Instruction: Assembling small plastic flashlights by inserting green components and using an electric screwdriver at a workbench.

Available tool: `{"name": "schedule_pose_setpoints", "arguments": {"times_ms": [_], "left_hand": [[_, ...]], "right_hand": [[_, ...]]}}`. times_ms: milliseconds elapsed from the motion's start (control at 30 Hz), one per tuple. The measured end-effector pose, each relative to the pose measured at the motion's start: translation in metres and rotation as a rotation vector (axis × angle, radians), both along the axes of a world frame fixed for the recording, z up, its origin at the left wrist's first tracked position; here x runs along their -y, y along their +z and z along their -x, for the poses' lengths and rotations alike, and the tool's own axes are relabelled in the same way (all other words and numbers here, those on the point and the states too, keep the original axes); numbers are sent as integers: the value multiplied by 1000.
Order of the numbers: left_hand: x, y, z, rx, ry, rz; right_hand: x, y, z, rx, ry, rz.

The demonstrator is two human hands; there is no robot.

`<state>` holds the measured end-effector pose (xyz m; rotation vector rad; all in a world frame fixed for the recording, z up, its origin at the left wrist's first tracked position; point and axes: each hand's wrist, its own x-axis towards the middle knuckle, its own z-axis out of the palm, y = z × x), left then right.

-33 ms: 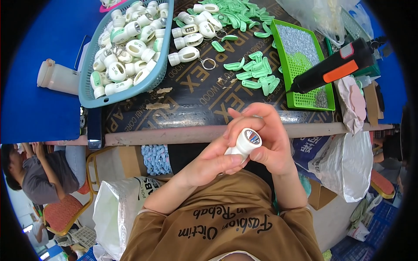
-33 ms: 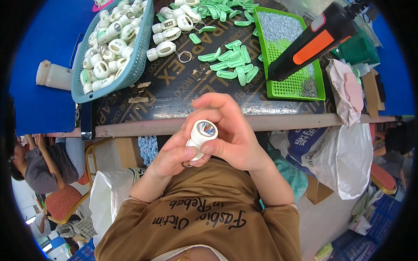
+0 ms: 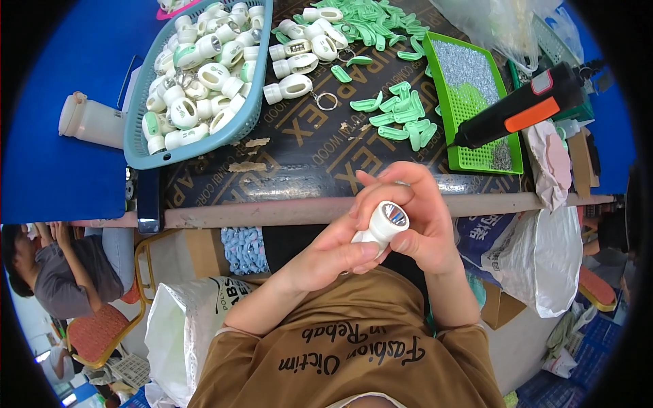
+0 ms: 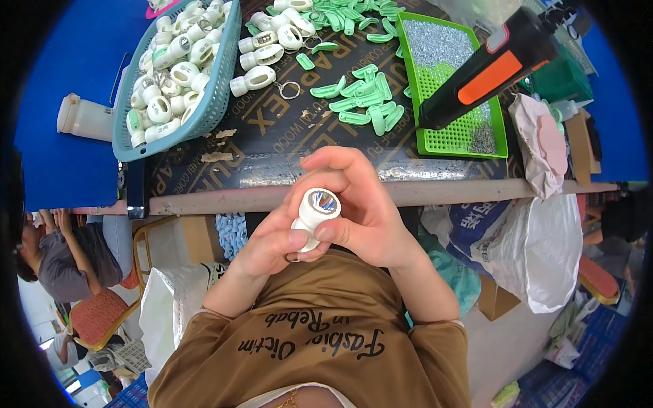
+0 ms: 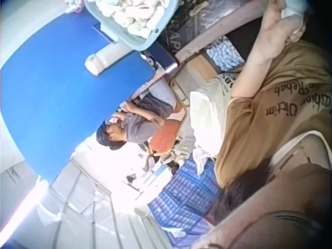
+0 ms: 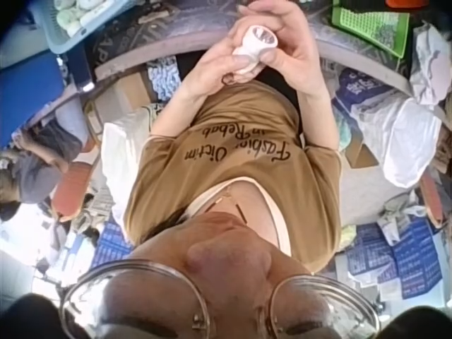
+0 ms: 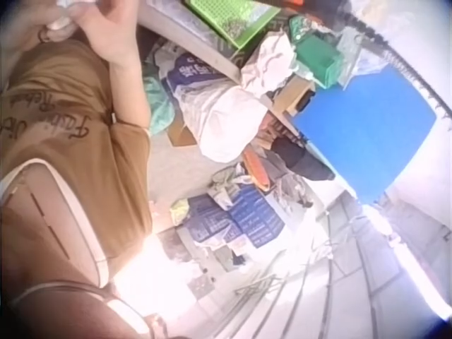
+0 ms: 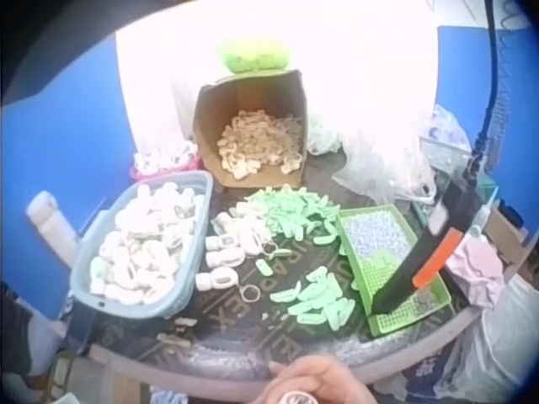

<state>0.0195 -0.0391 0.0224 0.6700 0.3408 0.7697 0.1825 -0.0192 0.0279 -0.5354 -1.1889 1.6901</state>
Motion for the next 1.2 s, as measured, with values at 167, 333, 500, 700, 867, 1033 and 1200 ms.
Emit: {"name": "schedule_pose_setpoints", "arguments": {"times_ms": [167, 333, 500, 700, 867, 1033, 1200], "left_hand": [[-2, 2, 1, 0, -2, -37], [-5, 4, 10, -189, 117, -169], [-42, 45, 78, -861, 928, -599], [-116, 78, 144, -1680, 1284, -1221], [-60, 62, 88, -1297, 1167, -1242], [-40, 1, 45, -1209, 718, -1369], [-45, -23, 45, -1246, 685, -1237]], "right_hand": [[-1, 1, 2, 3, -2, 3], [-4, -9, -3, -78, 21, -4], [-35, 3, -9, 467, -208, -260], [-98, 13, 18, 1043, -356, -893], [-159, 3, 42, 1226, -516, -985], [-218, -6, 69, 1381, -620, -887], [-236, -3, 87, 1584, -553, -597]]}}
